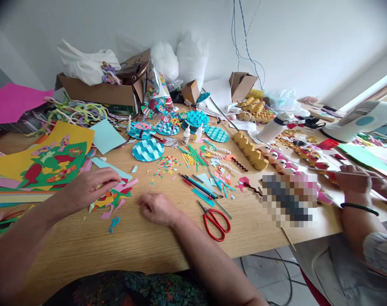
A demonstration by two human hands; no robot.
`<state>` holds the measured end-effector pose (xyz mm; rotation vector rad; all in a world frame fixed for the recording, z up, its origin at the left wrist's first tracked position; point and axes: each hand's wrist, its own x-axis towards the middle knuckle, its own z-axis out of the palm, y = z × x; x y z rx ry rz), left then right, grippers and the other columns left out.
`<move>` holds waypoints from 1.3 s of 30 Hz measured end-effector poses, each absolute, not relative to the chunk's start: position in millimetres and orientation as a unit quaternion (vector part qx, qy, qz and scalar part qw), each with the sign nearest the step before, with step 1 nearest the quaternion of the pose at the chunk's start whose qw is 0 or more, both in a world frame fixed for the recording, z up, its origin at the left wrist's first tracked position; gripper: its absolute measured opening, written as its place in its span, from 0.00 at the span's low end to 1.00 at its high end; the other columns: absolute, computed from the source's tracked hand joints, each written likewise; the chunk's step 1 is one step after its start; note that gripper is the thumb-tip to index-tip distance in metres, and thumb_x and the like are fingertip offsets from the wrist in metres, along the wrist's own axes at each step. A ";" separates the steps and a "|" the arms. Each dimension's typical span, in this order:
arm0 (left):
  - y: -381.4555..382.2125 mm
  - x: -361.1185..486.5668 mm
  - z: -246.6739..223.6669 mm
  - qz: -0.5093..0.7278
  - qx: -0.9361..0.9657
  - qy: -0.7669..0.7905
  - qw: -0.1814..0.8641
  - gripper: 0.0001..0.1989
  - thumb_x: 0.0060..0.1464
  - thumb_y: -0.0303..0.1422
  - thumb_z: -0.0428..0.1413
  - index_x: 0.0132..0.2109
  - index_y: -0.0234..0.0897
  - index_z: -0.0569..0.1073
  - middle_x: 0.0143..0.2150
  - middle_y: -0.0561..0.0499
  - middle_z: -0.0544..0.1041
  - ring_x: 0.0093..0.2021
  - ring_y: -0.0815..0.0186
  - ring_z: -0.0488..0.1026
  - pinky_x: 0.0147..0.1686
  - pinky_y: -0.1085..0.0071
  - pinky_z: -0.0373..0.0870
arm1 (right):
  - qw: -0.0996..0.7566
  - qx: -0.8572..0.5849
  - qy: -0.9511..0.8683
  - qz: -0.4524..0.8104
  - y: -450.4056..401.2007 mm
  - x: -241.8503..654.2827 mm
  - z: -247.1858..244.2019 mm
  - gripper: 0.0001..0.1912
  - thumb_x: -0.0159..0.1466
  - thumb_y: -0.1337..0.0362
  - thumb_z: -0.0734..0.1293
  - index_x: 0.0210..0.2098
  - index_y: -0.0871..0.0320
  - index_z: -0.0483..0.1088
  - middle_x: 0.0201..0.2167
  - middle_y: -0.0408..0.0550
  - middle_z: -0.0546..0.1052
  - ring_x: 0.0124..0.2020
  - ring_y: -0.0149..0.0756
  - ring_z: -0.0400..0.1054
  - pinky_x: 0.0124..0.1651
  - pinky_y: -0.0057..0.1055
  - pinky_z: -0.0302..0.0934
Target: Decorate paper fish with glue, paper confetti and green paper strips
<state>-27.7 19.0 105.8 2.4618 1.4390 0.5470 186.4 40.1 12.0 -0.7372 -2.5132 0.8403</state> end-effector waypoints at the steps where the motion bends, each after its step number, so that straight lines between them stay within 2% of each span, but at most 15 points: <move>1: 17.7 -27.8 100.2 0.183 0.839 0.496 0.130 0.15 0.59 0.36 0.41 0.35 0.36 0.70 0.34 0.50 0.74 0.35 0.66 0.71 0.34 0.73 0.65 | 0.183 -0.245 -0.908 0.287 39.5 186.0 11.0 0.11 0.51 0.75 0.58 0.31 0.59 0.65 0.24 0.42 0.68 0.25 0.27 0.59 0.30 0.22 0.53; 7: 10.7 -26.9 63.9 0.176 0.842 0.494 0.124 0.13 0.58 0.33 0.41 0.35 0.37 0.70 0.34 0.50 0.74 0.35 0.66 0.71 0.34 0.72 0.67 | 0.184 -0.215 -0.933 0.223 41.2 185.6 6.8 0.09 0.55 0.74 0.58 0.31 0.59 0.67 0.29 0.45 0.71 0.29 0.29 0.63 0.33 0.22 0.56; 13: 9.1 -28.0 44.6 0.152 0.858 0.478 0.110 0.12 0.57 0.30 0.42 0.35 0.37 0.69 0.35 0.50 0.74 0.37 0.65 0.71 0.36 0.71 0.67 | 0.235 -0.296 -0.908 0.178 50.6 192.3 12.4 0.10 0.60 0.71 0.56 0.32 0.60 0.69 0.32 0.50 0.73 0.35 0.32 0.66 0.41 0.27 0.59; 18: 9.7 -31.7 33.5 0.168 0.862 0.469 0.088 0.11 0.57 0.28 0.42 0.36 0.37 0.69 0.36 0.49 0.74 0.38 0.65 0.72 0.37 0.71 0.68 | 0.281 -0.426 -0.840 0.186 61.0 202.9 14.3 0.11 0.59 0.73 0.57 0.34 0.60 0.70 0.35 0.50 0.75 0.37 0.33 0.68 0.41 0.28 0.61; 22: 10.7 -33.0 24.6 0.194 0.865 0.459 0.057 0.12 0.57 0.28 0.41 0.34 0.37 0.69 0.35 0.49 0.75 0.37 0.65 0.72 0.37 0.71 0.69 | 0.261 -0.379 -0.871 0.171 62.6 201.9 12.6 0.11 0.60 0.73 0.57 0.36 0.60 0.70 0.35 0.50 0.76 0.37 0.33 0.68 0.46 0.30 0.59; 25: 11.3 -33.0 17.2 0.217 0.860 0.459 0.049 0.12 0.57 0.28 0.41 0.35 0.37 0.69 0.35 0.49 0.75 0.36 0.66 0.73 0.36 0.72 0.69 | 0.237 -0.328 -0.899 0.167 61.7 197.2 9.1 0.10 0.60 0.72 0.57 0.35 0.60 0.69 0.32 0.49 0.75 0.36 0.32 0.66 0.44 0.28 0.58; 30: 11.1 -31.2 12.5 0.236 0.840 0.485 0.063 0.11 0.57 0.31 0.43 0.33 0.39 0.69 0.32 0.51 0.75 0.34 0.66 0.73 0.35 0.72 0.69 | 0.235 -0.372 -0.887 0.141 63.0 196.8 4.8 0.10 0.62 0.70 0.56 0.30 0.60 0.67 0.29 0.49 0.73 0.32 0.31 0.64 0.39 0.27 0.58; 34: 11.3 -28.2 20.8 0.253 0.837 0.479 0.074 0.11 0.56 0.32 0.44 0.30 0.39 0.68 0.27 0.52 0.75 0.30 0.66 0.73 0.31 0.73 0.69 | 0.221 -0.343 -0.904 0.130 62.1 197.3 5.4 0.10 0.62 0.68 0.57 0.26 0.59 0.65 0.26 0.46 0.70 0.30 0.30 0.62 0.36 0.25 0.56; 39: 9.3 -29.7 22.6 0.310 0.807 0.494 0.091 0.12 0.57 0.36 0.45 0.30 0.40 0.68 0.25 0.54 0.74 0.26 0.68 0.72 0.28 0.75 0.67 | 0.211 -0.356 -0.900 0.138 60.9 195.4 6.7 0.09 0.61 0.70 0.57 0.26 0.59 0.65 0.26 0.45 0.70 0.29 0.29 0.61 0.34 0.24 0.54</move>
